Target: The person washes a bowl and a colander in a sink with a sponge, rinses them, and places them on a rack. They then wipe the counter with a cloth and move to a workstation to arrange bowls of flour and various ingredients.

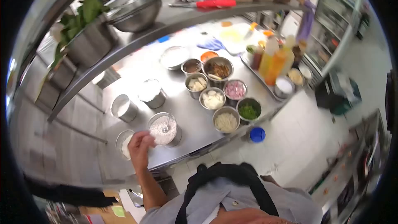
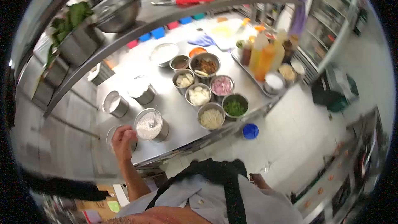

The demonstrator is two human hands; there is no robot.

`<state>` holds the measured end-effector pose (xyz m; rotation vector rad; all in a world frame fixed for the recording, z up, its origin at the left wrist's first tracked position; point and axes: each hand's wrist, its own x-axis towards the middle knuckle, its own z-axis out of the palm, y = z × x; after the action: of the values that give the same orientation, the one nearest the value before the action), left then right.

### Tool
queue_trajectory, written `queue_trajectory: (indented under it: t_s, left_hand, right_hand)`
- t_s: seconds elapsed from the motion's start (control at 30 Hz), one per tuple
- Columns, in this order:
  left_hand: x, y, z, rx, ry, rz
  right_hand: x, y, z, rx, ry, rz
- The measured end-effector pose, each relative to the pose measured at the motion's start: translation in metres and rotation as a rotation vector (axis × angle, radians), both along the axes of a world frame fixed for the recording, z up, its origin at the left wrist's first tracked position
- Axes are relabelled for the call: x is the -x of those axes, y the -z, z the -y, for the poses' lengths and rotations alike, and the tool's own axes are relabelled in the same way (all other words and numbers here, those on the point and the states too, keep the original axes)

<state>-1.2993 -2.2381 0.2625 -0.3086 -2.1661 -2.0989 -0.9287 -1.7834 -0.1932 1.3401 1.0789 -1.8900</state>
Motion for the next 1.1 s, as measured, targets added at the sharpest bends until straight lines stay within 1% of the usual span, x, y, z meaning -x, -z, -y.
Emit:
queue_trajectory:
  t_s: [0.03,0.07,0.1,0.13,0.17,0.2,0.23,0.27,0.3,0.33,0.37,0.4,0.43,0.47,0.57,0.67,0.77,0.87,0.97,1.0,1.03,1.07,1.1]
  left_hand:
    - [-0.002,-0.005,-0.018,-0.021,0.062,0.050]
    - [-0.004,-0.010,-0.038,0.089,0.071,0.035]
    - [-0.010,-0.025,-0.061,0.113,0.166,0.031]
    - [-0.016,-0.039,-0.084,0.057,0.206,0.126]
    - [-0.011,-0.050,-0.097,0.261,0.248,-0.084]
    - [-0.010,-0.072,-0.115,0.407,0.194,-0.236]
    - [-0.001,-0.095,-0.125,0.601,0.080,-0.462]
    - [0.004,-0.127,-0.138,0.683,-0.063,-0.499]
    - [0.018,-0.151,-0.153,0.690,-0.241,-0.638]
    - [0.050,-0.180,-0.157,0.710,-0.221,-1.029]
    - [0.087,-0.206,-0.156,0.832,-0.265,-1.272]
    - [0.104,-0.233,-0.166,0.951,-0.373,-1.264]
    - [0.140,-0.246,-0.163,1.131,-0.548,-1.295]
    - [0.162,-0.253,-0.165,1.267,-0.623,-1.101]
    - [0.178,-0.293,-0.166,1.726,-0.132,-0.704]
    - [0.199,-0.295,-0.163,1.509,-0.074,-0.802]
    - [0.197,-0.304,-0.168,1.436,-0.059,-0.638]
    - [0.198,-0.312,-0.162,1.273,-0.138,-0.784]
    - [0.204,-0.320,-0.156,1.086,-0.213,-0.921]
    - [0.197,-0.329,-0.155,0.974,-0.078,-0.721]
    - [0.207,-0.323,-0.148,0.729,0.034,-0.837]
    - [0.165,-0.337,-0.161,0.990,-0.105,-0.912]
    - [0.158,-0.338,-0.163,0.868,-0.006,-0.930]
  right_hand:
    - [0.006,0.003,-0.015,0.054,-0.008,-0.006]
    - [0.013,0.008,-0.032,0.101,-0.013,-0.002]
    - [0.019,0.012,-0.046,0.141,-0.038,0.003]
    - [0.017,0.014,-0.058,0.113,-0.032,0.032]
    - [0.026,0.014,-0.069,0.089,-0.026,0.036]
    - [0.031,0.015,-0.079,0.064,-0.009,0.044]
    - [0.033,0.012,-0.087,0.048,-0.002,0.047]
    - [0.035,0.009,-0.095,0.033,0.008,0.045]
    - [0.036,0.008,-0.103,0.016,0.021,0.040]
    - [0.034,0.007,-0.109,0.001,0.033,0.034]
    - [0.030,0.006,-0.114,-0.013,0.047,0.029]
    - [0.026,0.005,-0.118,-0.024,0.065,0.026]
    - [0.023,0.004,-0.120,-0.030,0.078,0.025]
    - [0.018,0.007,-0.122,-0.036,0.089,0.024]
    - [0.010,0.003,-0.119,-0.046,0.131,0.029]
    - [0.003,0.007,-0.111,-0.040,0.160,0.042]
    - [-0.003,0.022,-0.103,-0.033,0.175,0.047]
    - [-0.001,0.023,-0.092,-0.034,0.191,0.010]
    - [0.004,0.046,-0.099,-0.062,0.243,-0.172]
    - [0.034,-0.078,-0.091,-0.279,0.196,-0.234]
    - [0.037,-0.036,-0.121,-0.237,0.268,-0.302]
    - [0.054,-0.070,-0.128,-0.358,0.277,-0.276]
    - [0.067,-0.107,-0.138,-0.425,0.242,-0.368]
